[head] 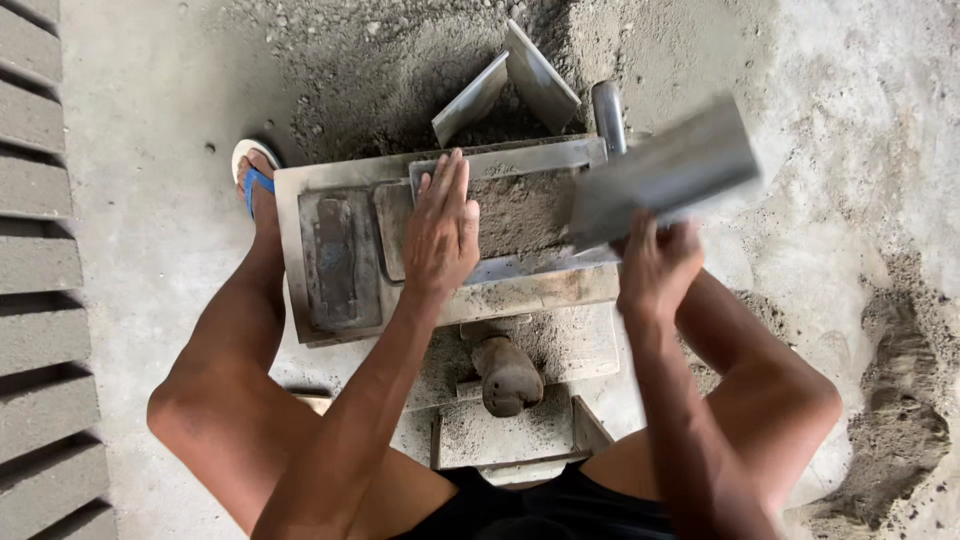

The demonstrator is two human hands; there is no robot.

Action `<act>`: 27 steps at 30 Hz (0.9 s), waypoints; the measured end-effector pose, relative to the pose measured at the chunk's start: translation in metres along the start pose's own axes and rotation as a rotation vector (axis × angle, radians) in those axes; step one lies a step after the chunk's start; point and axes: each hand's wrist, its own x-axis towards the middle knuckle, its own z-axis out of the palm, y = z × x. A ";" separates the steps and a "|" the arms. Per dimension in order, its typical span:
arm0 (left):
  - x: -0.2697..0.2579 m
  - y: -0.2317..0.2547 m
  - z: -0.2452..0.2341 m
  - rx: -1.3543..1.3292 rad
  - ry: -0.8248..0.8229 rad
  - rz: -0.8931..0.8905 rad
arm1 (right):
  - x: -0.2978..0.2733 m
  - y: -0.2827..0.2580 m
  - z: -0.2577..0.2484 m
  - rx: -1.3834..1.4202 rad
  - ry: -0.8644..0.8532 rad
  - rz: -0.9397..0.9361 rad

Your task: The person fills a metal mold with concrete using a trowel, levels the surface, and compacts it with a wooden block. They then flip the mold to release the formed brick and place it onto a stack of similar bricks.

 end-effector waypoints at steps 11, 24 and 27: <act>-0.010 -0.031 -0.040 -0.213 0.149 -0.176 | -0.099 0.021 0.064 -0.899 -0.661 -0.573; 0.002 -0.008 0.005 0.099 -0.024 -0.028 | 0.010 -0.031 0.039 -1.580 -0.545 -0.364; 0.004 -0.004 0.002 0.135 0.003 -0.012 | 0.029 -0.045 0.050 -1.673 -0.631 -0.337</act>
